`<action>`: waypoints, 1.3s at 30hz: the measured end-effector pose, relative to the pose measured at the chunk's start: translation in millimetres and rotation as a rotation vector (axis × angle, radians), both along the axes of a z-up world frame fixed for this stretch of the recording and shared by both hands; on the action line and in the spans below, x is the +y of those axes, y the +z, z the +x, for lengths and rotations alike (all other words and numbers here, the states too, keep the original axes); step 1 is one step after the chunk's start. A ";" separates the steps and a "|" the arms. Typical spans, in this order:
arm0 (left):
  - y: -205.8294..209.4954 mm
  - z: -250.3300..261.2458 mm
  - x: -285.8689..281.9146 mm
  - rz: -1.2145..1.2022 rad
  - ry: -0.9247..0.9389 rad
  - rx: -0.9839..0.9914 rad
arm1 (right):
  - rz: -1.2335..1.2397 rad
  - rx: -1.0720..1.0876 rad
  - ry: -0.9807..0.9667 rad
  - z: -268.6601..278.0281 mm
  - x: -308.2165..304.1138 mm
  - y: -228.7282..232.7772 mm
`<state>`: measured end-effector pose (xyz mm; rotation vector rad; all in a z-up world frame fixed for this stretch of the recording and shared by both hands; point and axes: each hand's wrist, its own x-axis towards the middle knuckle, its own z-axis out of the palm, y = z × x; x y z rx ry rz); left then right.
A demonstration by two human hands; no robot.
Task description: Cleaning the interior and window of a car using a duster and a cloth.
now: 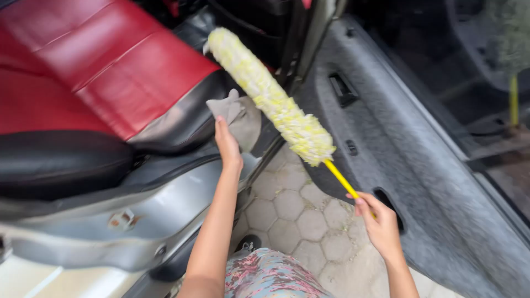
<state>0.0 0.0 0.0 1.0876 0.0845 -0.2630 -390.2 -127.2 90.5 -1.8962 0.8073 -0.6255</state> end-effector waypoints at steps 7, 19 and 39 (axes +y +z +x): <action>36.6 -12.6 135.2 0.020 0.196 -0.027 | 0.044 0.358 0.368 152.1 17.9 -54.1; 78.0 3.9 161.6 0.022 0.124 -0.121 | -0.114 -0.187 0.691 354.6 84.3 23.2; 218.1 -95.8 -171.1 -0.067 -0.661 -1.322 | -1.144 -0.202 -0.669 -10.0 -15.1 220.8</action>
